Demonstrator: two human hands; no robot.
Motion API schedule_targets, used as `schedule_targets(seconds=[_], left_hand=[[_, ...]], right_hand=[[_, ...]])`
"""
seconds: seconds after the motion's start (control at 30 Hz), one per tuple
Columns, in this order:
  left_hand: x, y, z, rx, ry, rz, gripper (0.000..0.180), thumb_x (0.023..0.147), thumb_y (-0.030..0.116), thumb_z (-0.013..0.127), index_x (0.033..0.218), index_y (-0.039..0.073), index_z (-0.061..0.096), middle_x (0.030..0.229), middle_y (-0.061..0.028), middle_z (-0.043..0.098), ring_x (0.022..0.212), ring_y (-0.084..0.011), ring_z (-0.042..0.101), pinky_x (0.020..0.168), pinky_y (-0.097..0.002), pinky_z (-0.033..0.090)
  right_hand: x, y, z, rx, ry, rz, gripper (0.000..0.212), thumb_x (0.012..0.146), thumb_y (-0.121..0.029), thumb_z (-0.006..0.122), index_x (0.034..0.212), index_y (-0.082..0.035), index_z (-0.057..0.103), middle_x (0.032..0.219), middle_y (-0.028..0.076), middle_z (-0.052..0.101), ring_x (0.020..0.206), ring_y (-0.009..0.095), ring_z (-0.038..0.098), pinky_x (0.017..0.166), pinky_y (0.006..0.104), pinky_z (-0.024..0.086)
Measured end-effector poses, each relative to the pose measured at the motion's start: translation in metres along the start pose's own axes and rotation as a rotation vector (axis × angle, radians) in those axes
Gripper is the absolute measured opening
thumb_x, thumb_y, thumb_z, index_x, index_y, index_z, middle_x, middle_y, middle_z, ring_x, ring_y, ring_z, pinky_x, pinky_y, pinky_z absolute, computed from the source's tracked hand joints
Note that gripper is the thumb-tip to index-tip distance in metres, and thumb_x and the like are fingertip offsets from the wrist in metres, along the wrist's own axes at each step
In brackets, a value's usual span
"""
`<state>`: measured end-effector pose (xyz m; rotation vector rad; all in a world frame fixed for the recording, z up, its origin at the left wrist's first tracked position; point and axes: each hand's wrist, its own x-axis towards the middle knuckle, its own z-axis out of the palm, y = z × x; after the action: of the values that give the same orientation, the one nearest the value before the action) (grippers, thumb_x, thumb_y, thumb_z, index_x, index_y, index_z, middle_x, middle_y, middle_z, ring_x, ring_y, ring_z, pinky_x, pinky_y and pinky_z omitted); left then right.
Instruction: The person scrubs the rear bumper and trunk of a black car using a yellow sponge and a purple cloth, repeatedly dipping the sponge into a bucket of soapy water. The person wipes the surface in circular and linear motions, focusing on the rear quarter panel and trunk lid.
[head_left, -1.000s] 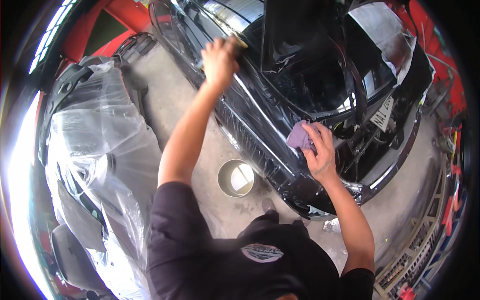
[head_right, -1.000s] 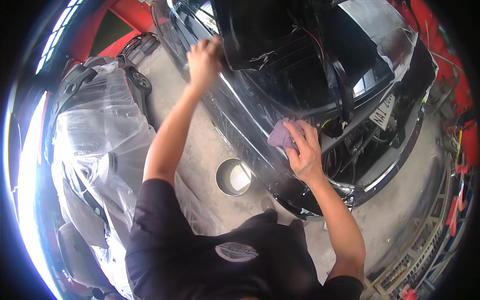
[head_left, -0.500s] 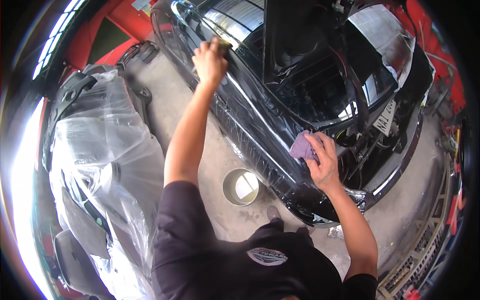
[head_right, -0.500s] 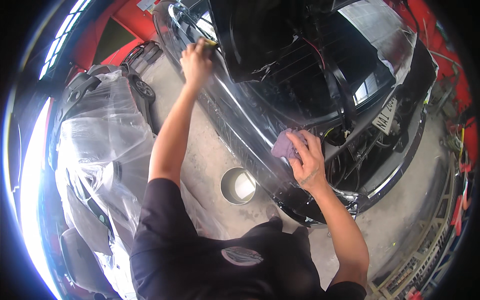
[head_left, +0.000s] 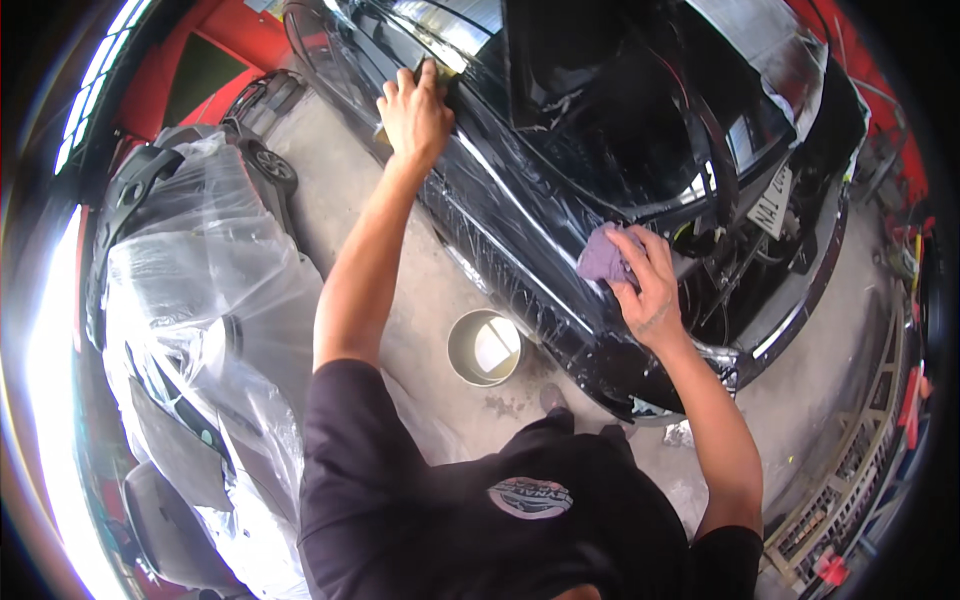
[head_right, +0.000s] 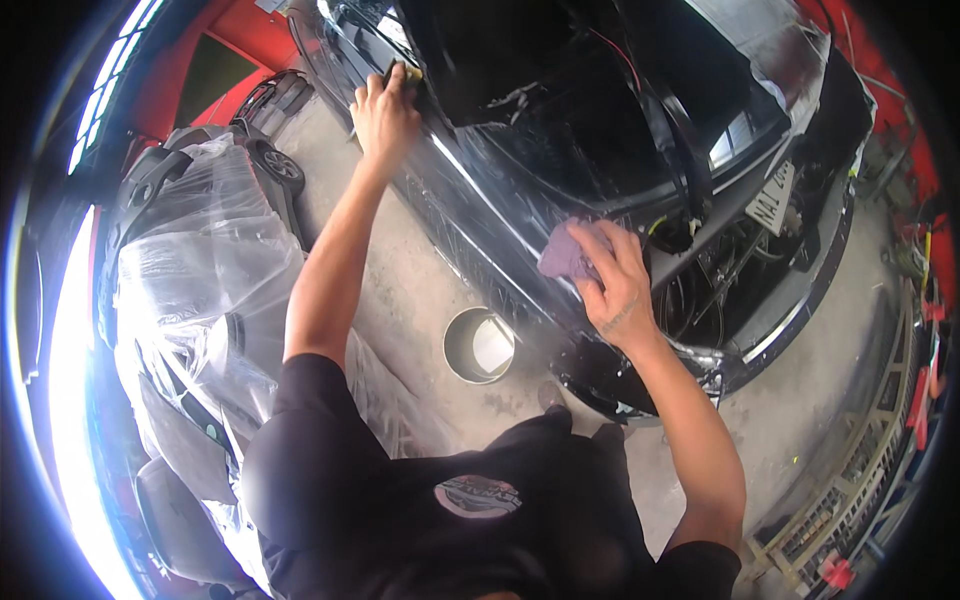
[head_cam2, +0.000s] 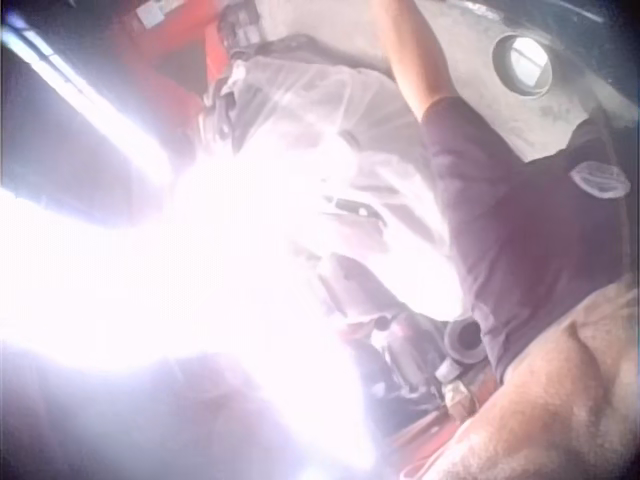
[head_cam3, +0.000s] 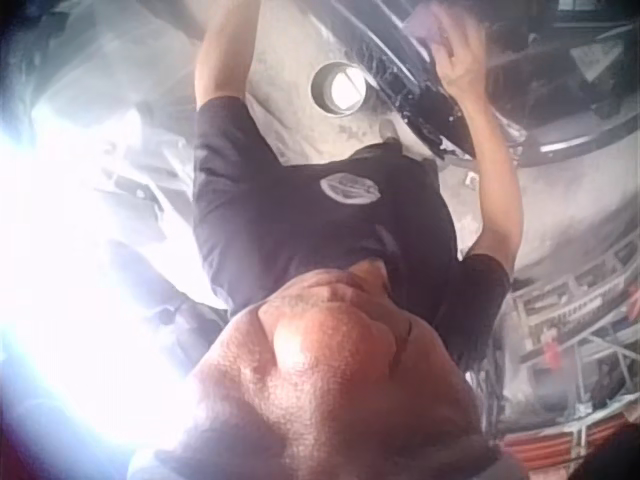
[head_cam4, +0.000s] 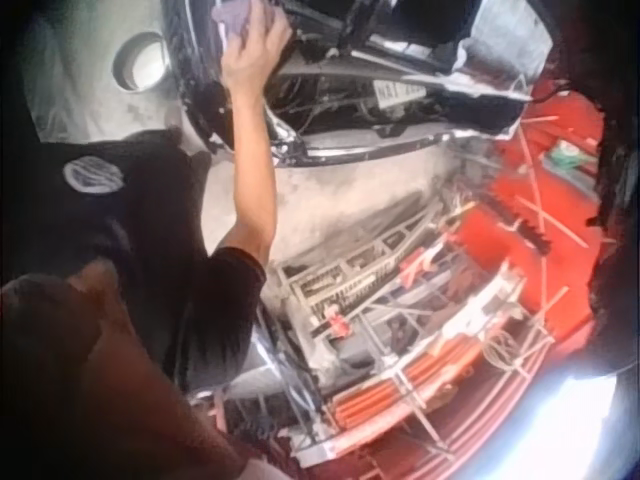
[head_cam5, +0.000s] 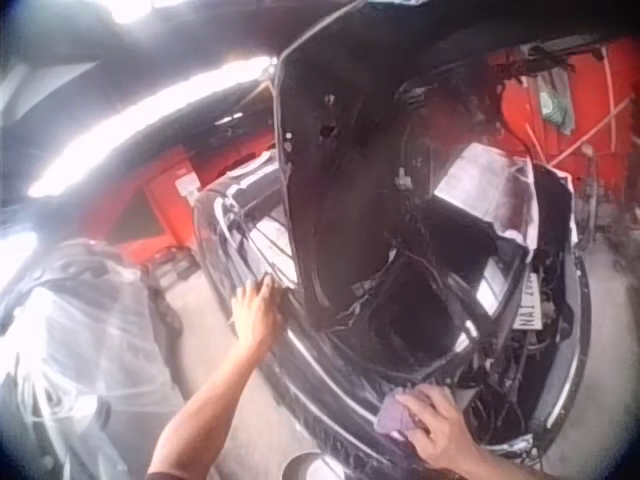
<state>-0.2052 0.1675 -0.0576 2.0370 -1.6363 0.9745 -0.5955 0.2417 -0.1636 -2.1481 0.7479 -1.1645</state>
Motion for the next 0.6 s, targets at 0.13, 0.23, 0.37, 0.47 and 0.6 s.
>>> schedule_targets(seconds=[0.13,0.23,0.37,0.47,0.6], left_hand=[[-0.096,0.088,-0.038,-0.181,-0.113,0.205,0.057,0.087,0.010,0.077,0.143,0.015,0.067,0.117,-0.0174,0.062,0.106,-0.0366,0.060,0.089,-0.0502,0.047],[-0.084,0.073,-0.035,-0.162,-0.064,0.251,0.056,0.087,0.009,0.077,0.141,0.016,0.067,0.117,-0.0166,0.063,0.105,-0.0370,0.060,0.089,-0.0511,0.047],[-0.026,0.036,-0.024,-0.034,-0.057,0.095,0.052,0.088,0.009,0.076,0.139,0.013,0.066,0.115,-0.0156,0.065,0.105,-0.0377,0.061,0.088,-0.0524,0.047],[-0.066,0.067,-0.027,-0.017,-0.052,0.017,0.027,0.092,0.017,0.072,0.119,0.011,0.075,0.114,-0.0166,0.065,0.105,-0.0399,0.063,0.089,-0.0528,0.052],[-0.122,0.118,-0.059,-0.224,-0.104,0.205,0.055,0.091,0.015,0.077,0.145,0.016,0.064,0.125,-0.0163,0.064,0.106,-0.0373,0.062,0.090,-0.0507,0.049]], right_hand=[[-0.001,0.002,-0.003,0.001,0.013,-0.002,0.065,0.079,0.002,0.070,0.144,-0.006,0.067,0.139,0.022,0.061,0.124,0.042,0.059,0.110,0.0468,0.048],[-0.003,0.000,-0.003,-0.012,0.025,-0.005,0.067,0.078,0.003,0.070,0.144,-0.007,0.067,0.138,0.021,0.062,0.123,0.042,0.060,0.109,0.0469,0.049],[-0.002,0.003,0.000,0.008,0.027,-0.028,0.070,0.076,0.005,0.074,0.144,-0.012,0.068,0.140,0.022,0.060,0.121,0.042,0.061,0.103,0.0480,0.053],[-0.004,0.005,0.003,0.017,0.031,-0.016,0.071,0.076,0.005,0.076,0.144,-0.013,0.068,0.139,0.022,0.060,0.120,0.042,0.061,0.103,0.0477,0.054],[-0.003,0.003,-0.003,-0.006,0.041,-0.032,0.070,0.079,0.004,0.076,0.145,-0.016,0.068,0.138,0.022,0.061,0.118,0.043,0.061,0.101,0.0474,0.054]])
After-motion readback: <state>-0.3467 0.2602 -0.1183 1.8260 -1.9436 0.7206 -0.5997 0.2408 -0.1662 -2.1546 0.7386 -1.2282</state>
